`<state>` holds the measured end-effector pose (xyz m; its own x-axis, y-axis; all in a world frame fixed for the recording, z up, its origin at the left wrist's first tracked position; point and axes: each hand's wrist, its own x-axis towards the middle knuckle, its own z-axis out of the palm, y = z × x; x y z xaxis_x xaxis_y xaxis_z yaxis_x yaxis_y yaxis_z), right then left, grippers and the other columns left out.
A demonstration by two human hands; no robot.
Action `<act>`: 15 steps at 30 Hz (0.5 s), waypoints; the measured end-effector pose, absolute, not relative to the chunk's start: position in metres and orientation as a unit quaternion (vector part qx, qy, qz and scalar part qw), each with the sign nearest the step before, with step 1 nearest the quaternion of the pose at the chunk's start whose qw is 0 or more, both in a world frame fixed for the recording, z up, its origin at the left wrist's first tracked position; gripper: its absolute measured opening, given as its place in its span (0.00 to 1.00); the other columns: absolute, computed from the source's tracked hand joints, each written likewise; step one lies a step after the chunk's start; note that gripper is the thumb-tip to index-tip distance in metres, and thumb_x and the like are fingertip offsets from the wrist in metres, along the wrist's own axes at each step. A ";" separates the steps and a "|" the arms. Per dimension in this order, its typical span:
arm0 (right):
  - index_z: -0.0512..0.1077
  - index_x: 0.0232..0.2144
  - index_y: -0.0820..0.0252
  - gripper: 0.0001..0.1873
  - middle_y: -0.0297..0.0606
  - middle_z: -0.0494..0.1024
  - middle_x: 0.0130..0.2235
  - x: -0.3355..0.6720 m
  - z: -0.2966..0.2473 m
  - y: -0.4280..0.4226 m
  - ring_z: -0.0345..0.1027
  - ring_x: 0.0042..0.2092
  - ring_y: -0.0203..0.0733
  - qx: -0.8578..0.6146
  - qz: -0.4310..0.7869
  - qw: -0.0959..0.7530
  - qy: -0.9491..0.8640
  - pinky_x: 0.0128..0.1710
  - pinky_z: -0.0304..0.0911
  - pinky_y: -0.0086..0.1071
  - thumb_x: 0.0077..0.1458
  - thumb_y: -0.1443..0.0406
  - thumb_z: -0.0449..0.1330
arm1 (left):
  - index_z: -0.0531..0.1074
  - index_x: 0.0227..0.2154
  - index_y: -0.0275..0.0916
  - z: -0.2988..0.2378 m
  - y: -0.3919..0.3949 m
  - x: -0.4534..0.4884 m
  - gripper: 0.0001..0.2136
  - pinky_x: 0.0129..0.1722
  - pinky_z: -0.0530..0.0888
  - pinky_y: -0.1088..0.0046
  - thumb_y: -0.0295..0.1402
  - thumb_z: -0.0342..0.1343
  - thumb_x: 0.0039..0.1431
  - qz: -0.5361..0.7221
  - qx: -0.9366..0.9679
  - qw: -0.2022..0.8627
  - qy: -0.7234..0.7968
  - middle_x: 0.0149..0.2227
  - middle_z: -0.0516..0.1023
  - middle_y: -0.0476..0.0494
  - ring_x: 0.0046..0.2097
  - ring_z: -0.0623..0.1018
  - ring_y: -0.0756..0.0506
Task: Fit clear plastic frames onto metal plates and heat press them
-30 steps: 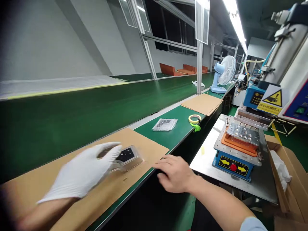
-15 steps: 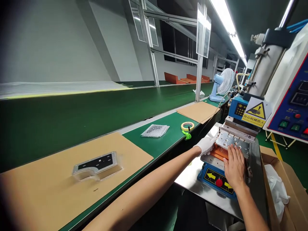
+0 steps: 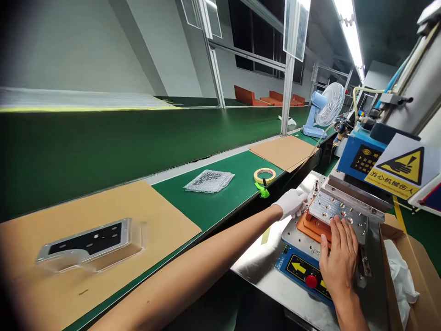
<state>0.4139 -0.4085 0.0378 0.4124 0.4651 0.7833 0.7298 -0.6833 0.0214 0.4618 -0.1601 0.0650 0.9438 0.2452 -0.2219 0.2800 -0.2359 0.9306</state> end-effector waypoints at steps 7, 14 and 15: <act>0.67 0.67 0.61 0.23 0.51 0.79 0.63 0.412 0.042 -0.406 0.71 0.67 0.59 -0.829 -0.402 0.157 -0.356 0.67 0.64 0.58 0.73 0.64 0.58 | 0.70 0.27 0.38 0.075 -0.174 0.502 0.17 0.20 0.65 0.72 0.39 0.47 0.71 -0.004 0.801 0.587 0.117 0.21 0.73 0.47 0.19 0.69 0.48; 0.66 0.68 0.60 0.26 0.52 0.79 0.63 0.411 0.043 -0.407 0.69 0.68 0.59 -0.830 -0.403 0.144 -0.357 0.67 0.65 0.58 0.71 0.66 0.60 | 0.66 0.24 0.41 0.061 -0.148 0.487 0.16 0.36 0.70 0.68 0.36 0.49 0.70 0.104 0.845 0.511 0.118 0.25 0.74 0.45 0.32 0.76 0.43; 0.66 0.69 0.60 0.26 0.51 0.79 0.63 0.412 0.043 -0.406 0.69 0.68 0.59 -0.831 -0.401 0.145 -0.356 0.67 0.65 0.58 0.71 0.66 0.60 | 0.66 0.23 0.41 0.063 -0.144 0.482 0.16 0.37 0.70 0.67 0.36 0.50 0.69 0.113 0.854 0.496 0.109 0.26 0.74 0.44 0.33 0.76 0.42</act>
